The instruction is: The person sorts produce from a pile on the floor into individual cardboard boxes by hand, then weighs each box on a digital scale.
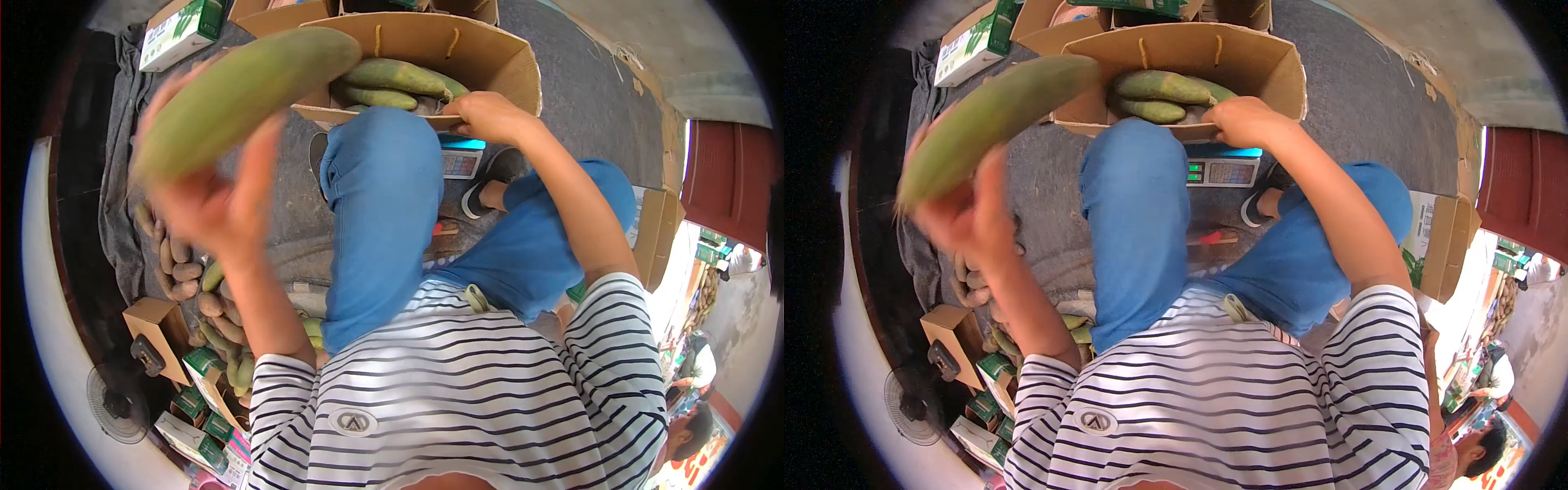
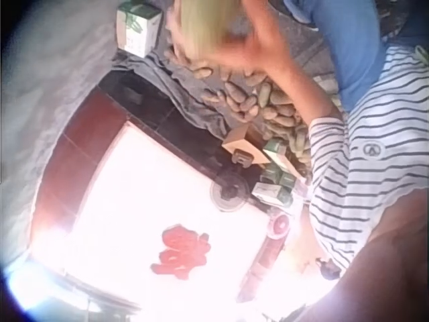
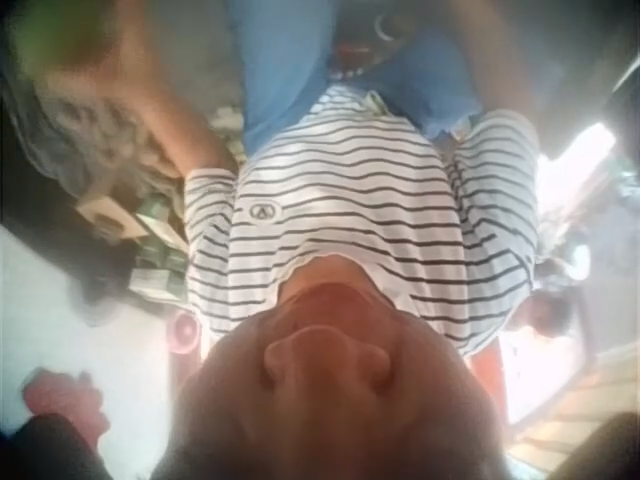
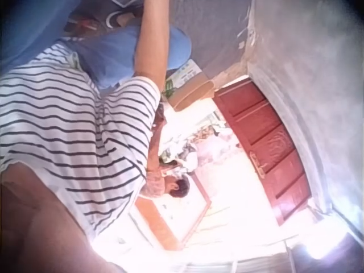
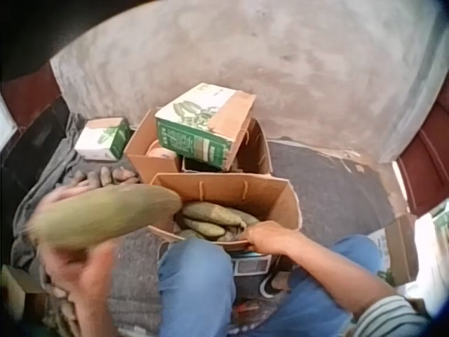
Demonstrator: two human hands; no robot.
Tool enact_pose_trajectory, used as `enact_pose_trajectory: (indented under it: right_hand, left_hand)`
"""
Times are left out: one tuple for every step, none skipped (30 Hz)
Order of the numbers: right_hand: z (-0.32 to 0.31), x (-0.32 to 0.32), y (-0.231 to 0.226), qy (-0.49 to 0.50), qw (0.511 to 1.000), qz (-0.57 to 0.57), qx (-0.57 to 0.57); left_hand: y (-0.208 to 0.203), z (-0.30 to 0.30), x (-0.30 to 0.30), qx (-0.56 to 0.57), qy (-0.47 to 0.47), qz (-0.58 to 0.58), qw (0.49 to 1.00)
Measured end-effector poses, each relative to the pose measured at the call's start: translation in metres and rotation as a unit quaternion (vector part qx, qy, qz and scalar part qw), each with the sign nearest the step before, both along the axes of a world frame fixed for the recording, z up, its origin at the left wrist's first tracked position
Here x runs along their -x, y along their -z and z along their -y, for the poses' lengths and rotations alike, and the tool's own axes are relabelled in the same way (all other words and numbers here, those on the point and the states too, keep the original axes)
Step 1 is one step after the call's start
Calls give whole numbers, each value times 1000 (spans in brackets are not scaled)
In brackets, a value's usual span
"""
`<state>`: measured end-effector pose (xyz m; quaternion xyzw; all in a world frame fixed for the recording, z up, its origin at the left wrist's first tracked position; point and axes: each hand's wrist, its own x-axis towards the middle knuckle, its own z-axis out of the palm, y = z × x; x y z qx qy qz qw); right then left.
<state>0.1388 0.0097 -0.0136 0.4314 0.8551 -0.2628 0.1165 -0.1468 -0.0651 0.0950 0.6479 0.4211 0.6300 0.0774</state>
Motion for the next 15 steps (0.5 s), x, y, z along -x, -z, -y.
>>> enact_pose_trajectory:
  right_hand:
    - [1,1,-1,-1,1000,2,2]
    - [1,-1,1,6,1000,0,2]
    - [1,-3,4,-4,1000,7,-7]
    - [1,-5,6,-14,1000,14,-16]
    - [2,-5,4,-9,1000,10,-15]
    - [2,-6,0,-4,1000,-12,1]
    - [2,-7,-4,1,999,-34,16]
    - [-1,-8,-11,-1,999,-26,22]
    - [-2,-10,-22,13,998,-51,28]
    - [-2,-11,-28,37,995,-97,5]
    - [-1,-13,-34,62,988,-142,-19]
    - [-3,-16,-36,84,979,-183,-30]
    - [-7,-21,-37,107,968,-223,-41]
    - [-9,-25,-41,121,967,-215,-58]
    - [-9,-21,-50,105,970,-208,-74]
  left_hand:
    - [2,-12,-8,2,7,-107,994]
    - [1,-17,-18,58,-3,-226,972]
    - [-1,-20,-29,111,-15,-341,933]
    - [-6,-19,-37,191,18,-362,912]
    - [-11,-17,-40,190,22,-367,910]
    - [-15,-14,-43,210,65,-325,920]
    - [-20,-12,-45,230,108,-282,925]
    - [-21,-11,-47,202,103,-272,935]
    - [-25,-10,-49,205,107,-275,933]
    - [-29,-9,-53,199,93,-281,934]
    - [-31,-9,-56,192,80,-287,935]
    - [-27,-10,-57,186,85,-301,931]
    - [-22,-11,-60,191,88,-304,929]
    - [-17,-12,-63,212,84,-331,916]
    - [-8,-13,-64,234,76,-357,901]
